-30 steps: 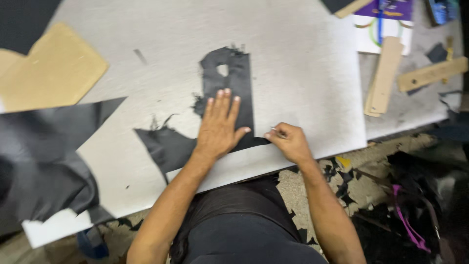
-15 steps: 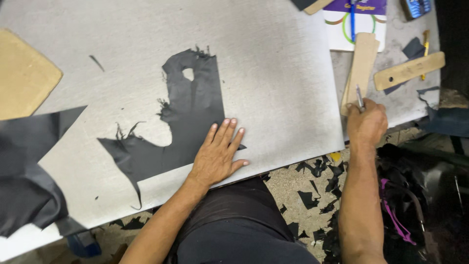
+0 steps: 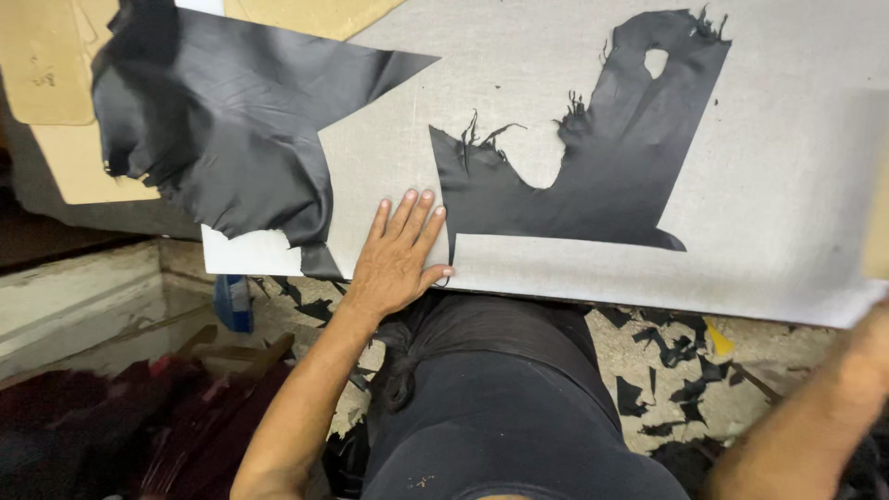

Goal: The person uses a utility knife to cut black leather pieces by tracing around cardboard templates placed on the material. They repeatedly position templates, cut along the edges, remove the cut pieces, and reposition the leather sheet to continue cutting additional shapes.

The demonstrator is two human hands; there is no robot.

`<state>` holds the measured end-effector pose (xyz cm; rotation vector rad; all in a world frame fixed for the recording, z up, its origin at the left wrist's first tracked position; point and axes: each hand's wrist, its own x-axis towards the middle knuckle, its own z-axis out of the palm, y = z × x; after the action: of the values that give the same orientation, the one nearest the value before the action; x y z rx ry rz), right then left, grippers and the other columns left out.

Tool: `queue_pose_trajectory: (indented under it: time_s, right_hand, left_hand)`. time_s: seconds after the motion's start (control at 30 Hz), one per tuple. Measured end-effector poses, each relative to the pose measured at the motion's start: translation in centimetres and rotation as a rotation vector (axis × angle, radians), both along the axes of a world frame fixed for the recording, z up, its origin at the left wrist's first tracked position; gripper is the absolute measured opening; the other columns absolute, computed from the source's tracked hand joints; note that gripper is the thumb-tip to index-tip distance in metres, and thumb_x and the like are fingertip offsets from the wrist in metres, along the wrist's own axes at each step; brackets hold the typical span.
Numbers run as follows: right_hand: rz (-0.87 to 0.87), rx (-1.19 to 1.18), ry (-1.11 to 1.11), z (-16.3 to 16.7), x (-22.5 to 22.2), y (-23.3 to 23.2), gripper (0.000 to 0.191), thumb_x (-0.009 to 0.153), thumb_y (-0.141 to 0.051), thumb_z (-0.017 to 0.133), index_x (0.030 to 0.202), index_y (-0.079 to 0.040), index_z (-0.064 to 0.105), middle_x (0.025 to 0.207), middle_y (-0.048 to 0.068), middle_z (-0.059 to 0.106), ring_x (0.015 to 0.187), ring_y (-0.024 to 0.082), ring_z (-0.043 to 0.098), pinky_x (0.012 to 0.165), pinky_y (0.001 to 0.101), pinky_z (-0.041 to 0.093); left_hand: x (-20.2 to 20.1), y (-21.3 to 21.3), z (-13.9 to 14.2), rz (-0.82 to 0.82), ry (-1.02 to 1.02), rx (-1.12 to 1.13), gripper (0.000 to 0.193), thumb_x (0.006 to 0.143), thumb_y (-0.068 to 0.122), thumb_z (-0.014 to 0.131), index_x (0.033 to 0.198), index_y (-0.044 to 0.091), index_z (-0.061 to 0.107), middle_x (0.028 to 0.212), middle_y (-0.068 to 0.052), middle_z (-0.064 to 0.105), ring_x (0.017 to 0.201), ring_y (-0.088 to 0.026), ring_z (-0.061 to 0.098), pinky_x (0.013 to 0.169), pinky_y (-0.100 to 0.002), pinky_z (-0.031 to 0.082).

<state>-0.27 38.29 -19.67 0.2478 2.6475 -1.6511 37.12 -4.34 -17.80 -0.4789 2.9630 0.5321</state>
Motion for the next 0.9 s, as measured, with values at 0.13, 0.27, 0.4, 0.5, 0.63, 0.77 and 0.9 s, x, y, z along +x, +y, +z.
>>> queue_pose_trajectory:
  time_s: [0.13, 0.27, 0.4, 0.5, 0.63, 0.77, 0.9]
  right_hand:
    - [0.396, 0.02, -0.126, 1.6, 8.9, -11.1, 0.011, 0.108, -0.006, 0.069, 0.116, -0.005, 0.076, 0.089, 0.007, 0.068, 0.068, 0.01, 0.055, 0.056, 0.0249, 0.042]
    - [0.706, 0.304, -0.27, 1.4, 13.5, -20.5, 0.016, 0.101, -0.015, 0.072, 0.115, -0.009, 0.079, 0.081, 0.01, 0.068, 0.074, 0.018, 0.057, 0.065, 0.0328, 0.043]
    - [0.712, 0.508, -0.032, 1.8, 14.4, -22.8, 0.018, 0.101, -0.015, 0.075, 0.117, -0.007, 0.077, 0.092, 0.017, 0.071, 0.079, 0.024, 0.063, 0.071, 0.0364, 0.048]
    - [0.77, 0.551, 0.359, 2.0, 15.5, -21.3, 0.016, 0.101, -0.01, 0.076, 0.114, -0.001, 0.075, 0.118, 0.019, 0.071, 0.102, 0.029, 0.069, 0.089, 0.0376, 0.055]
    - [0.737, 0.52, 0.159, 1.6, 18.4, -19.1, 0.018, 0.102, -0.01, 0.069, 0.12, -0.006, 0.072, 0.141, 0.019, 0.063, 0.12, 0.03, 0.069, 0.096, 0.0339, 0.058]
    - [0.767, 0.489, 0.222, 1.6, 19.4, -18.4, 0.033, 0.094, -0.002, 0.068, 0.127, -0.003, 0.071, 0.145, 0.021, 0.061, 0.127, 0.035, 0.064, 0.104, 0.0381, 0.053]
    - [0.824, 0.515, 0.295, 2.3, 18.3, -18.5, 0.036, 0.093, 0.0, 0.067, 0.128, -0.003, 0.071, 0.145, 0.019, 0.061, 0.124, 0.035, 0.067, 0.103, 0.0379, 0.055]
  left_hand:
    - [0.5, -0.9, -0.7, 0.046, 0.197, 0.08, 0.067, 0.092, 0.04, 0.071, 0.145, 0.003, 0.054, 0.155, -0.015, 0.047, 0.148, -0.031, 0.038, 0.122, -0.053, 0.025]
    - [-0.3, -1.4, -1.0, 0.079, 0.419, 0.195, 0.047, 0.091, 0.021, 0.079, 0.132, 0.003, 0.064, 0.137, -0.012, 0.06, 0.131, -0.029, 0.053, 0.111, -0.048, 0.039]
    - [-1.2, -0.6, -1.0, 0.071, 0.474, 0.12, 0.036, 0.09, 0.012, 0.078, 0.124, 0.003, 0.069, 0.135, -0.01, 0.063, 0.124, -0.027, 0.054, 0.104, -0.044, 0.044]
    - [-1.4, 0.1, -1.1, 0.142, 0.505, 0.157, 0.033, 0.091, 0.012, 0.077, 0.122, 0.001, 0.07, 0.133, -0.012, 0.062, 0.124, -0.028, 0.054, 0.106, -0.045, 0.044]
    - [-0.9, 0.8, -1.3, 0.19, 0.501, 0.158, 0.034, 0.09, 0.009, 0.075, 0.121, -0.003, 0.071, 0.129, -0.014, 0.063, 0.127, -0.034, 0.053, 0.11, -0.046, 0.043]
    - [-1.5, 1.6, -1.4, 0.193, 0.484, 0.1, 0.03, 0.091, 0.008, 0.074, 0.119, -0.002, 0.073, 0.126, -0.012, 0.065, 0.126, -0.033, 0.054, 0.109, -0.047, 0.043]
    - [-2.4, 2.4, -1.2, 0.219, 0.459, 0.03, 0.026, 0.093, 0.007, 0.073, 0.118, 0.0, 0.074, 0.125, -0.011, 0.066, 0.125, -0.033, 0.054, 0.108, -0.047, 0.043]
